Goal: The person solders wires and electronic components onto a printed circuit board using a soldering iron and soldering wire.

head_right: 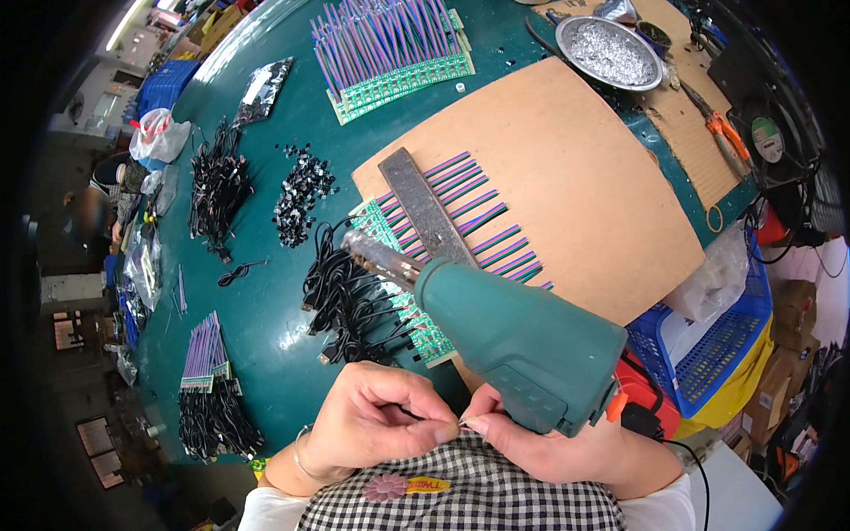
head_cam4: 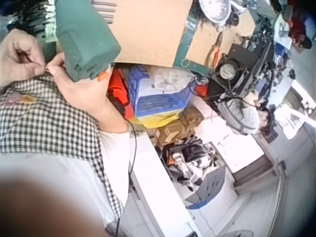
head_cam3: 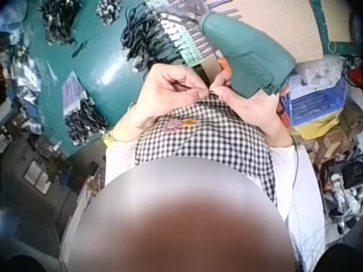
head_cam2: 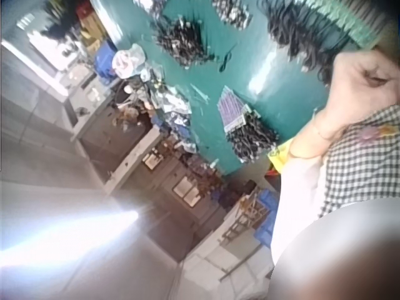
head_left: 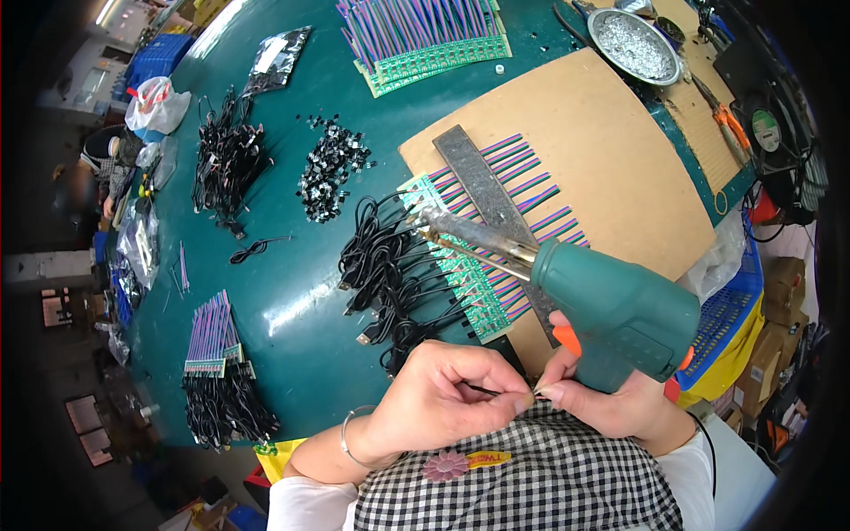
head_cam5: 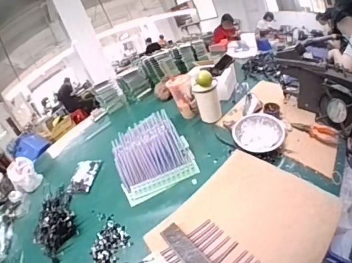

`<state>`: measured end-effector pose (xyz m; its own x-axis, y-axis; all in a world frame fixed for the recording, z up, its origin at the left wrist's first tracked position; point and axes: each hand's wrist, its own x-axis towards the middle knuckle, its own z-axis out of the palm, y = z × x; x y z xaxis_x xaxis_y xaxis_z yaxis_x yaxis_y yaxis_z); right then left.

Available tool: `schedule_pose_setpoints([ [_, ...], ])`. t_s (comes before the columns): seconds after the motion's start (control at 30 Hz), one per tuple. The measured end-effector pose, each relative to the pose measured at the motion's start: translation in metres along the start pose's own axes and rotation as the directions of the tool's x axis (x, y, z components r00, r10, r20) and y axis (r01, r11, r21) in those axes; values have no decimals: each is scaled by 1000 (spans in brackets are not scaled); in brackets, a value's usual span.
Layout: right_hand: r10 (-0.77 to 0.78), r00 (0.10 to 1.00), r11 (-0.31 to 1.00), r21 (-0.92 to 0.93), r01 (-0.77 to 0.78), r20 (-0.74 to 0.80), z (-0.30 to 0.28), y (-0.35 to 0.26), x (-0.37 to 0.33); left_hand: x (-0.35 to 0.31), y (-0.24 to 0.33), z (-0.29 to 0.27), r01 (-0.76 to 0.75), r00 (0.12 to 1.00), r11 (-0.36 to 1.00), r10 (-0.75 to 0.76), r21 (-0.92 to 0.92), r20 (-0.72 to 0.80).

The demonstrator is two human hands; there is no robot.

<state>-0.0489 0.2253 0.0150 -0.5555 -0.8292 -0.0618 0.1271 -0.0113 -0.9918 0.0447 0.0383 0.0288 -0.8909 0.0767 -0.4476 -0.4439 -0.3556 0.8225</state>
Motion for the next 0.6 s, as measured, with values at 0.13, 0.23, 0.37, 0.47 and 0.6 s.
schedule_pose_setpoints([
  [0.13,-16,999,1000,-24,17,50,-4,2,2,-2,14,-1,-103,993,929,77,355,87],
  [0.23,-9,999,999,-39,10,38,-6,3,0,-4,15,-2,-164,979,835,202,525,-16],
  [0.37,-42,973,998,39,52,-225,-7,-2,-11,7,2,-15,-30,915,726,296,687,-273],
  [0.47,150,865,980,190,-65,-479,-3,-6,-21,18,1,-18,-66,882,615,404,786,-242],
  [0.6,230,805,970,200,-141,-546,-15,-7,-46,26,-3,-19,-67,859,546,458,835,-231],
])
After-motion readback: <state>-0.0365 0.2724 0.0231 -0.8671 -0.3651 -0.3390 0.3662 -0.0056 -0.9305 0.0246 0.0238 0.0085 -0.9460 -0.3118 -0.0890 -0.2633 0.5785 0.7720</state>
